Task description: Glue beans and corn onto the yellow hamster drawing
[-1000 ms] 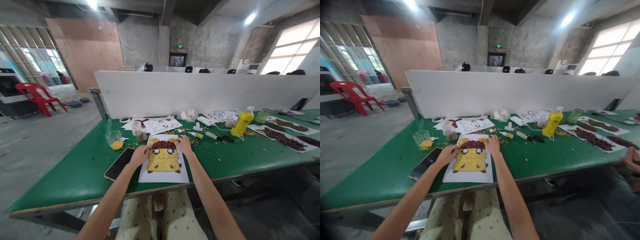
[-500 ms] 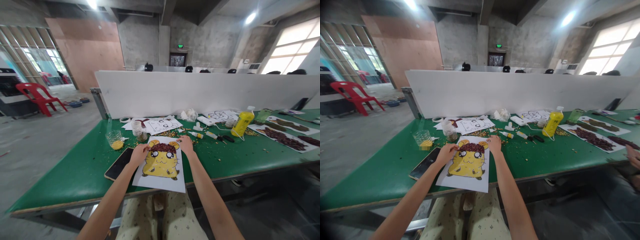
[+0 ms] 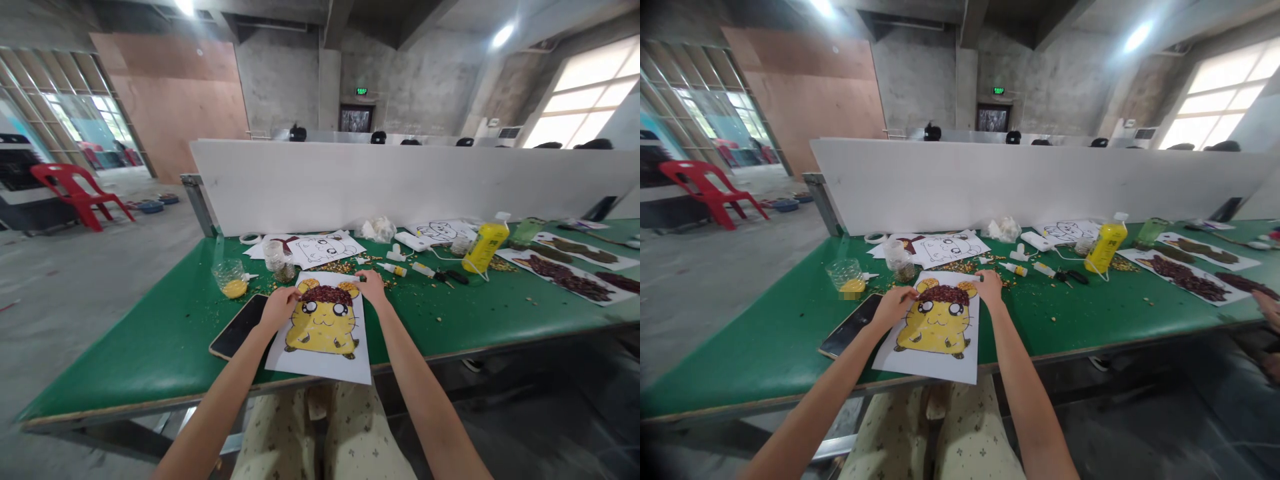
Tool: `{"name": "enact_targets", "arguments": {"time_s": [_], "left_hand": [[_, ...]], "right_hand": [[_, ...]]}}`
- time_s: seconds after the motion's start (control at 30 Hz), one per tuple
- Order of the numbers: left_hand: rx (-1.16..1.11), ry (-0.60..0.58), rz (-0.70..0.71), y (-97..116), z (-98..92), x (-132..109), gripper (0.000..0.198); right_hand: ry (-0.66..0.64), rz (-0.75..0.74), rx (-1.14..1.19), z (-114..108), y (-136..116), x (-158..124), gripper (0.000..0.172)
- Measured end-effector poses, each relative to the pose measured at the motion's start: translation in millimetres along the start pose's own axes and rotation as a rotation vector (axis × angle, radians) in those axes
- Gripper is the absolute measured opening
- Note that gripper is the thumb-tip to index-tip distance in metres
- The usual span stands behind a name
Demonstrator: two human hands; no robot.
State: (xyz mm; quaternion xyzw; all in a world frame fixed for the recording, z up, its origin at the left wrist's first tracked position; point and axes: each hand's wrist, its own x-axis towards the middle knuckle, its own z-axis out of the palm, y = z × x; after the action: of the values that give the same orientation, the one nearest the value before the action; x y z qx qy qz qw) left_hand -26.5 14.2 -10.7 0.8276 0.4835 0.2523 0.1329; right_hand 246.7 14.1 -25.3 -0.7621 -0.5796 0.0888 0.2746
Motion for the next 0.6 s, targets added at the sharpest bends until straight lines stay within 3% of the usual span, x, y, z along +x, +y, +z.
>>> {"name": "enact_targets", "arguments": {"time_s": [0.6], "left_hand": [[-0.002,0.016,0.035,-4.2,2.9,1.1,0.026]], "right_hand": [[-0.012,0.091,0.056,0.8,-0.9,0.1,0.032]]}}
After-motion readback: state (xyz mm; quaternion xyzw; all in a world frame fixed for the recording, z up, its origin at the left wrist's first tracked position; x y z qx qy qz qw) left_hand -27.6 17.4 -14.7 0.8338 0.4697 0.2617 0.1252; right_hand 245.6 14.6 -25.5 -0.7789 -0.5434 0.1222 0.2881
